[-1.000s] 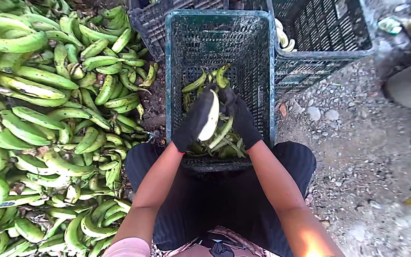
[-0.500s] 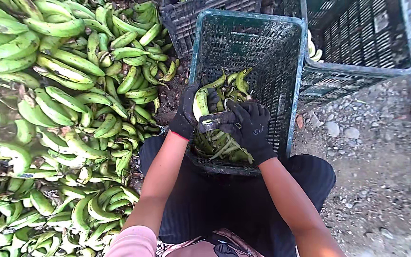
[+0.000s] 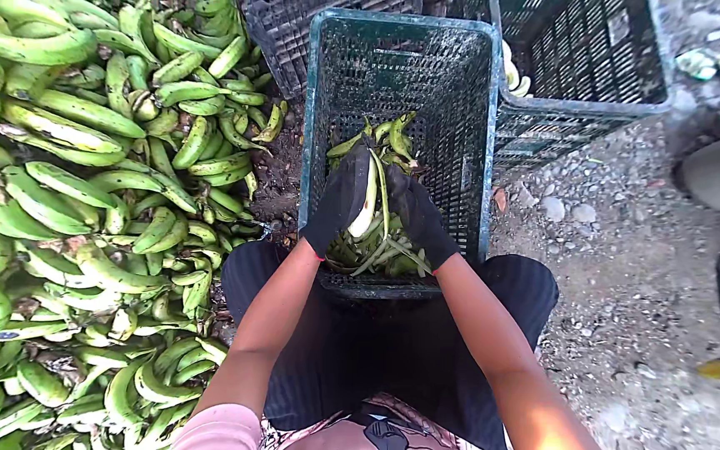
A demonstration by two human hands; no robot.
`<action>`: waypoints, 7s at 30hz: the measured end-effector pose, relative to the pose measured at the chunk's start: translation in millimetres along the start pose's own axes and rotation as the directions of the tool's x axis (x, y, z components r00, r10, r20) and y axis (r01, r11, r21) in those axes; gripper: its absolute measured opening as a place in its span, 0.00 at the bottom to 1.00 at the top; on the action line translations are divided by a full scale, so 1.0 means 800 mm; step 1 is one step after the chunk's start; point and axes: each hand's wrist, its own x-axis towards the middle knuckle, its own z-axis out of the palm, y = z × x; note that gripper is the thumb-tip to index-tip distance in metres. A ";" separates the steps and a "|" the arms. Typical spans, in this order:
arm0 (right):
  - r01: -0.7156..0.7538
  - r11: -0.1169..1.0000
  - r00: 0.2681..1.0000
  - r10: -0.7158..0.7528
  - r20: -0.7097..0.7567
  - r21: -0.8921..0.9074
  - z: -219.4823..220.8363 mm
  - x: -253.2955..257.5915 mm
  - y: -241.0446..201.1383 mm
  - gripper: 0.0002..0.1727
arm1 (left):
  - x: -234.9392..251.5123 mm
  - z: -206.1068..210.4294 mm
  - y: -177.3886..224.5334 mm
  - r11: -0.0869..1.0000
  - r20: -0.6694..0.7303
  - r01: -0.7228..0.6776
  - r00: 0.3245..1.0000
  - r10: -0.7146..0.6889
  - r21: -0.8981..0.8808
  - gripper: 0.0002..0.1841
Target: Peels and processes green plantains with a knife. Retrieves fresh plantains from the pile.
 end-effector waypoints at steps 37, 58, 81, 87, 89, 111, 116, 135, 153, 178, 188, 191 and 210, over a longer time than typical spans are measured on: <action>0.001 0.994 0.999 -0.007 -0.053 -0.109 -0.002 0.007 0.002 0.33 | -0.004 -0.005 0.001 0.997 -0.041 -0.016 0.999 0.019 0.079 0.31; 0.097 0.952 0.979 -0.145 -0.146 -0.290 -0.020 0.004 -0.004 0.37 | 0.002 -0.021 0.002 0.985 -0.029 0.113 0.993 -0.117 -0.133 0.32; 0.445 0.811 0.753 -0.109 -0.648 0.380 -0.204 -0.079 0.020 0.36 | 0.130 0.087 0.136 0.886 0.137 -0.456 0.886 0.443 0.082 0.29; 0.494 0.768 0.738 -0.122 -0.664 0.408 -0.210 -0.084 0.027 0.40 | 0.075 0.132 -0.017 0.634 0.485 -0.405 0.873 0.053 0.659 0.34; 0.494 0.755 0.754 -0.126 -0.644 0.431 -0.209 -0.084 0.027 0.42 | 0.059 0.154 -0.096 0.458 0.562 -0.414 0.788 -0.252 0.787 0.38; 0.155 0.842 0.979 -0.059 -0.198 0.517 -0.139 -0.059 -0.001 0.44 | 0.052 -0.021 0.012 0.961 -0.061 -0.187 0.982 0.178 -0.204 0.39; -0.047 0.859 0.996 0.001 0.090 0.510 -0.058 -0.048 -0.004 0.33 | 0.038 -0.009 -0.036 0.859 -0.221 0.036 0.960 -0.171 -0.510 0.28; -0.475 0.821 0.856 0.349 0.381 0.315 0.055 -0.032 0.021 0.38 | 0.016 0.023 -0.010 0.908 -0.552 -0.385 0.799 0.239 -0.164 0.26; 0.322 0.773 0.924 -0.382 0.003 -0.547 -0.026 -0.022 -0.017 0.40 | 0.046 -0.021 -0.013 0.657 -0.019 0.008 0.999 -0.034 -0.754 0.43; 0.186 0.894 0.974 -0.223 -0.045 -0.407 0.025 -0.027 -0.013 0.37 | 0.047 -0.021 -0.041 0.870 -0.736 -0.392 0.675 0.051 -0.300 0.37; -0.031 0.957 0.981 -0.027 -0.194 -0.287 -0.019 0.025 0.005 0.36 | 0.010 0.011 -0.036 0.978 0.232 0.140 0.967 -0.101 -0.156 0.34; -0.021 0.981 0.980 -0.018 -0.199 -0.192 -0.028 0.028 0.003 0.37 | 0.012 0.023 -0.040 0.949 0.126 0.056 0.992 -0.018 -0.311 0.37; 0.013 0.848 0.960 -0.159 -0.229 -0.530 -0.004 -0.008 -0.017 0.42 | 0.029 -0.003 -0.026 0.887 -0.192 -0.067 0.981 -0.025 -0.457 0.35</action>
